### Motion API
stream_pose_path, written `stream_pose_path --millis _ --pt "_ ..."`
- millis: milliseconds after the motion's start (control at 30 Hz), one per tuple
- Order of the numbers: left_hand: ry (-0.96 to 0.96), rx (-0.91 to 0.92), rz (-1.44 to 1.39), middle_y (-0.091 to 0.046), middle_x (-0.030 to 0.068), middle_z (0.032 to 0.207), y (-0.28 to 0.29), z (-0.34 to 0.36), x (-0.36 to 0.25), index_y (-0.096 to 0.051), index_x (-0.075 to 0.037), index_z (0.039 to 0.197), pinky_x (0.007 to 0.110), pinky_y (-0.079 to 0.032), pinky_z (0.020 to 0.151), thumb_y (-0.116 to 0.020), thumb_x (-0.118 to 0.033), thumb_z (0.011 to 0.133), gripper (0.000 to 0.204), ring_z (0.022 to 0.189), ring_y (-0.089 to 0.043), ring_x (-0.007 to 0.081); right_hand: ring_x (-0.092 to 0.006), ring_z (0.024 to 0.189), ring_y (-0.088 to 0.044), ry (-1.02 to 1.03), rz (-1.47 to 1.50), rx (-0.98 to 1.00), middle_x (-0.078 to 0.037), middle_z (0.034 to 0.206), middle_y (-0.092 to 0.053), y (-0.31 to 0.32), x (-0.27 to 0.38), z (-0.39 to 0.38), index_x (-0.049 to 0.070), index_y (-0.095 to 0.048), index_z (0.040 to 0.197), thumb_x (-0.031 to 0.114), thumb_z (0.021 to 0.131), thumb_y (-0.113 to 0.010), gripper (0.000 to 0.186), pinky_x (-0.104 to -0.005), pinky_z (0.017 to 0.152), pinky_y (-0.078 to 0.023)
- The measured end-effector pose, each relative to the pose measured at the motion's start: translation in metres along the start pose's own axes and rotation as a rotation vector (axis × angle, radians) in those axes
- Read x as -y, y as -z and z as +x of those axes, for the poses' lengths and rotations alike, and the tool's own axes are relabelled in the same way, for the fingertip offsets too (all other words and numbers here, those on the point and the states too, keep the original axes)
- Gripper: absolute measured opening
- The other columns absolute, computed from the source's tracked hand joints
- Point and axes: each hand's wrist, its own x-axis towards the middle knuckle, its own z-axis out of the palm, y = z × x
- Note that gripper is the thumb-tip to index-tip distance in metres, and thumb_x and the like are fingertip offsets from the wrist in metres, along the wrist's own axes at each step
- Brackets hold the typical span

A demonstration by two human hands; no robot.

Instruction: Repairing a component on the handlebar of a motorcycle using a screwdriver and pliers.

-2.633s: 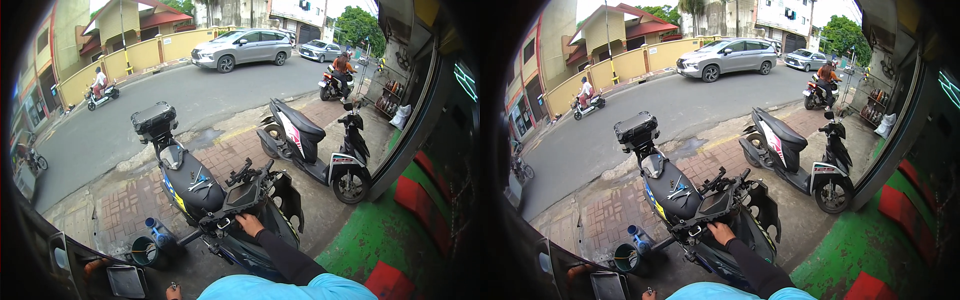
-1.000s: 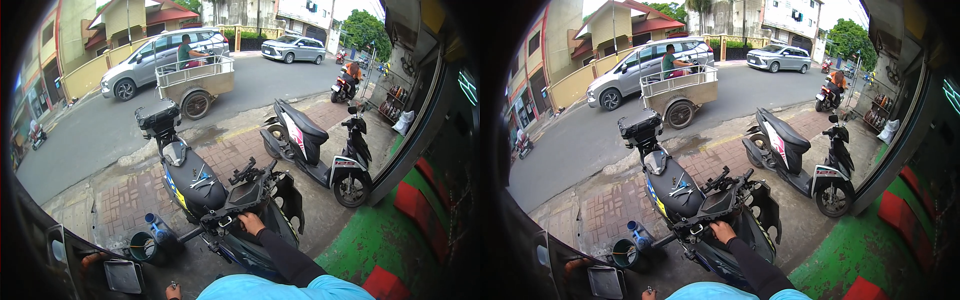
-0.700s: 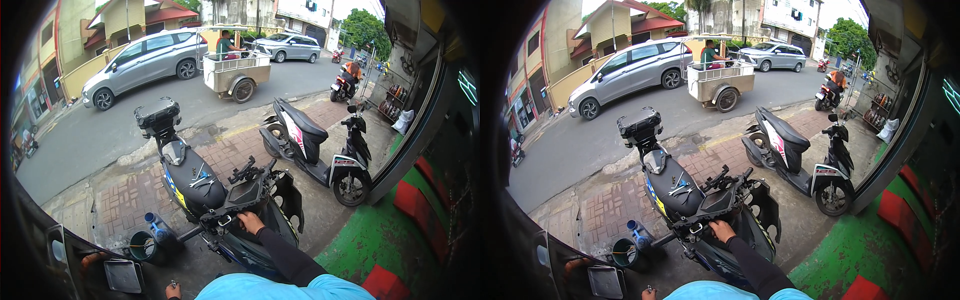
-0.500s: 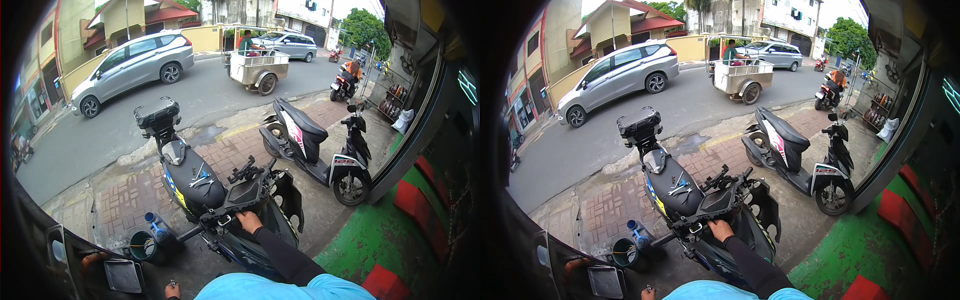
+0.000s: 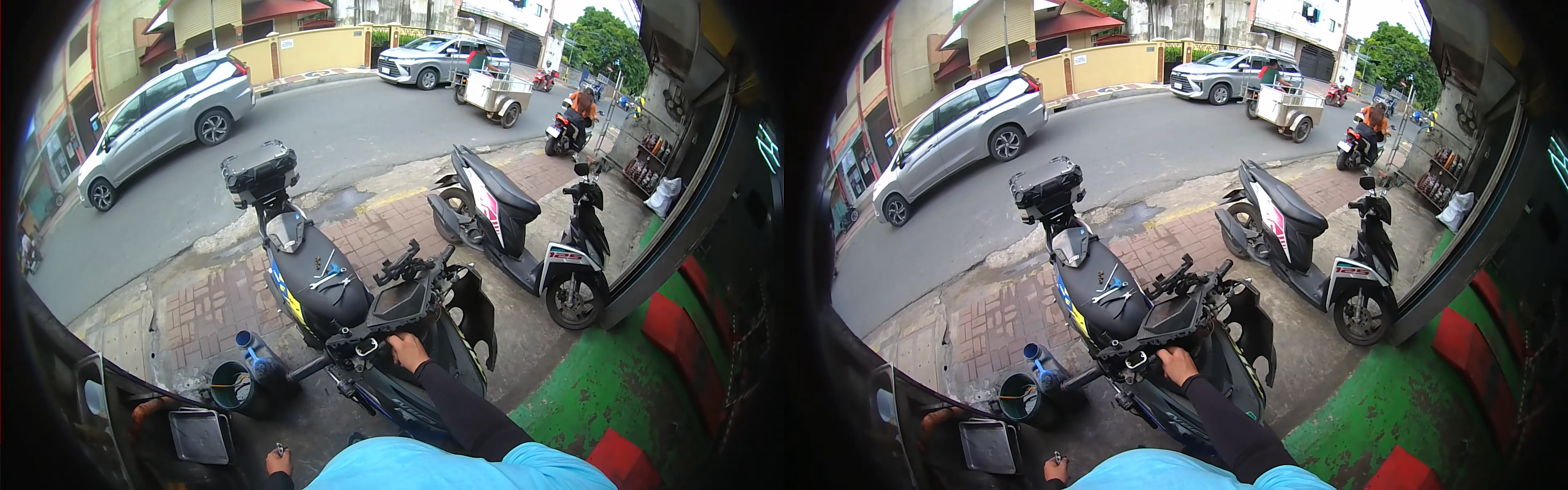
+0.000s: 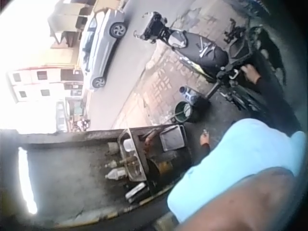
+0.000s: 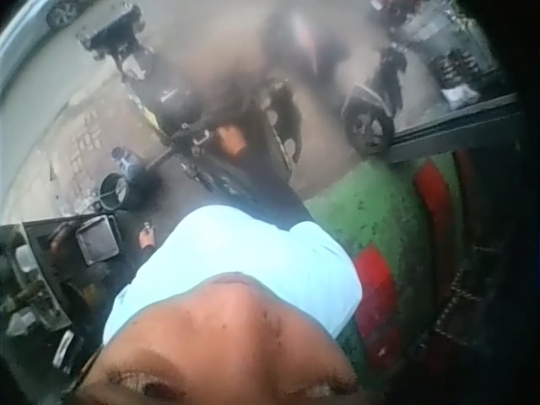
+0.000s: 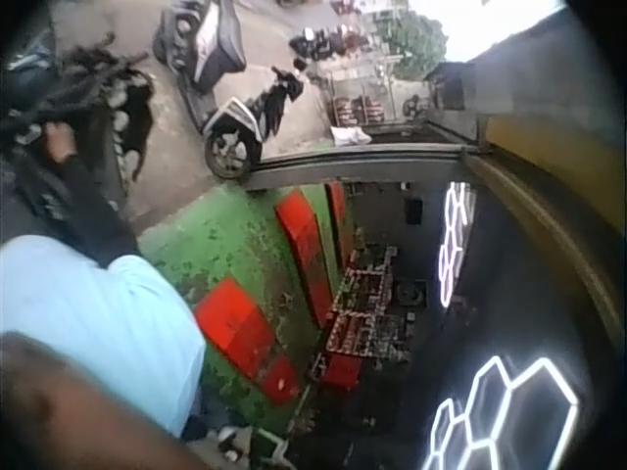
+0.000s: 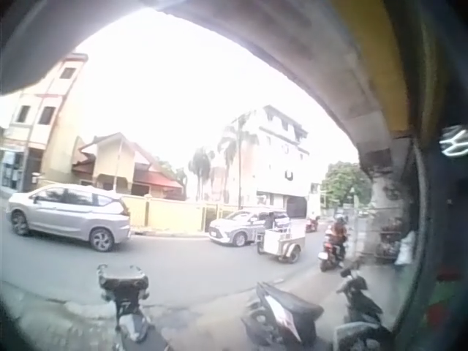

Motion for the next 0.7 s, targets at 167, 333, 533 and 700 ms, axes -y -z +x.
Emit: stream_pose_path --millis 167,333,533,700 --pt "0.027 0.038 0.001 -0.074 0.0233 0.090 -0.002 0.001 0.006 -0.074 0.003 0.105 0.042 -0.055 0.081 -0.071 -0.029 0.089 0.035 0.089 -0.074 0.0368 -0.0232 0.052 -0.060 0.007 0.001 -0.019 -0.013 0.062 -0.060 0.000 -0.005 0.001 -0.002 -0.064 0.079 0.039 0.098 -0.057 0.046 -0.0385 0.055 -0.048" --pt "0.047 0.058 -0.052 -0.074 0.0234 0.092 -0.003 -0.007 0.007 -0.074 0.002 0.108 0.042 -0.055 0.081 -0.070 -0.031 0.091 0.037 0.091 -0.074 0.0367 -0.0209 0.048 -0.058 0.201 0.053 0.001 -0.007 0.059 -0.057 -0.001 -0.011 0.005 -0.001 -0.064 0.083 0.037 0.096 -0.058 0.041 -0.0354 0.047 -0.044" --pt "-0.020 0.043 0.001 -0.075 0.0221 0.094 0.001 -0.021 -0.003 -0.075 -0.002 0.110 0.042 -0.055 0.082 -0.070 -0.032 0.092 0.036 0.094 -0.074 0.0356 -0.0296 0.054 -0.066 -0.074 0.046 -0.024 -0.019 0.065 -0.064 -0.003 -0.010 0.005 -0.004 -0.066 0.082 0.035 0.098 -0.055 0.044 -0.0405 0.057 -0.051" --pt "-0.034 0.044 -0.045 -0.074 0.0235 0.096 -0.001 -0.029 -0.017 -0.075 -0.002 0.111 0.041 -0.055 0.082 -0.070 -0.032 0.093 0.036 0.096 -0.073 0.0369 -0.0263 0.050 -0.062 0.000 0.079 0.001 -0.015 0.061 -0.060 -0.003 -0.008 0.004 -0.004 -0.064 0.078 0.033 0.097 -0.056 0.042 -0.0395 0.053 -0.049"
